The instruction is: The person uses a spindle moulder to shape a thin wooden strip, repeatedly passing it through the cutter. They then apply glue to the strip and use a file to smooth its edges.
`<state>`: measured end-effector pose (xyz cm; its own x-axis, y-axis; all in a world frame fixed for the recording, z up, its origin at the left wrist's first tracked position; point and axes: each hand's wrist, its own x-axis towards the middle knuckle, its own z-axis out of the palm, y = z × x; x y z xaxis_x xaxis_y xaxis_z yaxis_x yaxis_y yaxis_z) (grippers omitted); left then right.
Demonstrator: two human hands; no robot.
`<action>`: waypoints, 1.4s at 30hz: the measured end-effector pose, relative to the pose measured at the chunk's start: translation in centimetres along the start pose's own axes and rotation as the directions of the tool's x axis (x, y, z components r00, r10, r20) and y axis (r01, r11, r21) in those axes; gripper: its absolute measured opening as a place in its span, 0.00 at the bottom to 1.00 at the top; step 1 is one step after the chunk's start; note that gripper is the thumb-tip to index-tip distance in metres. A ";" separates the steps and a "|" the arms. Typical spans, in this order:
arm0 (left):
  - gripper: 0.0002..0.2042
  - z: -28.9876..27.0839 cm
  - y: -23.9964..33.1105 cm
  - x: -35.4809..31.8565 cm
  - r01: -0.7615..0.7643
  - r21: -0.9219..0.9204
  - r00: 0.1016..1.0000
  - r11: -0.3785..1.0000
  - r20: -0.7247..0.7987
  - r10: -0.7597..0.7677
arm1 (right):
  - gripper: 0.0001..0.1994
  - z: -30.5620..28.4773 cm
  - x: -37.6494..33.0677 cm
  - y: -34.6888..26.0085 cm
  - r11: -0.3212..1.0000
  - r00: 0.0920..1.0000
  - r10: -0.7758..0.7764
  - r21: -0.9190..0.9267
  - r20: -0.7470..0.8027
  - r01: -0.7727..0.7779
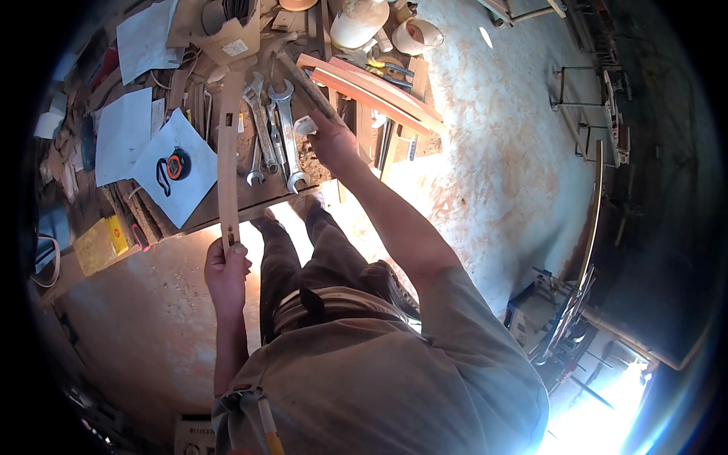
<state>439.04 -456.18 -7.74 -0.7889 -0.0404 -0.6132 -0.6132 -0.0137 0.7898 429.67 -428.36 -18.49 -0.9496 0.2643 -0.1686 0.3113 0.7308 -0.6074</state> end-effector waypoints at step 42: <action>0.11 -1.9 -1.6 -0.3 0.018 0.038 1.000 0.999 0.011 -0.018 | 0.19 0.9 1.9 -0.8 0.975 0.996 0.091 -0.206 0.020 -0.084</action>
<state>440.29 -458.01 -8.78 -0.7781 -0.0293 -0.6275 -0.6281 0.0236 0.7778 427.57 -429.00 -19.02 -0.9181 0.3165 -0.2387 0.3914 0.8196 -0.4185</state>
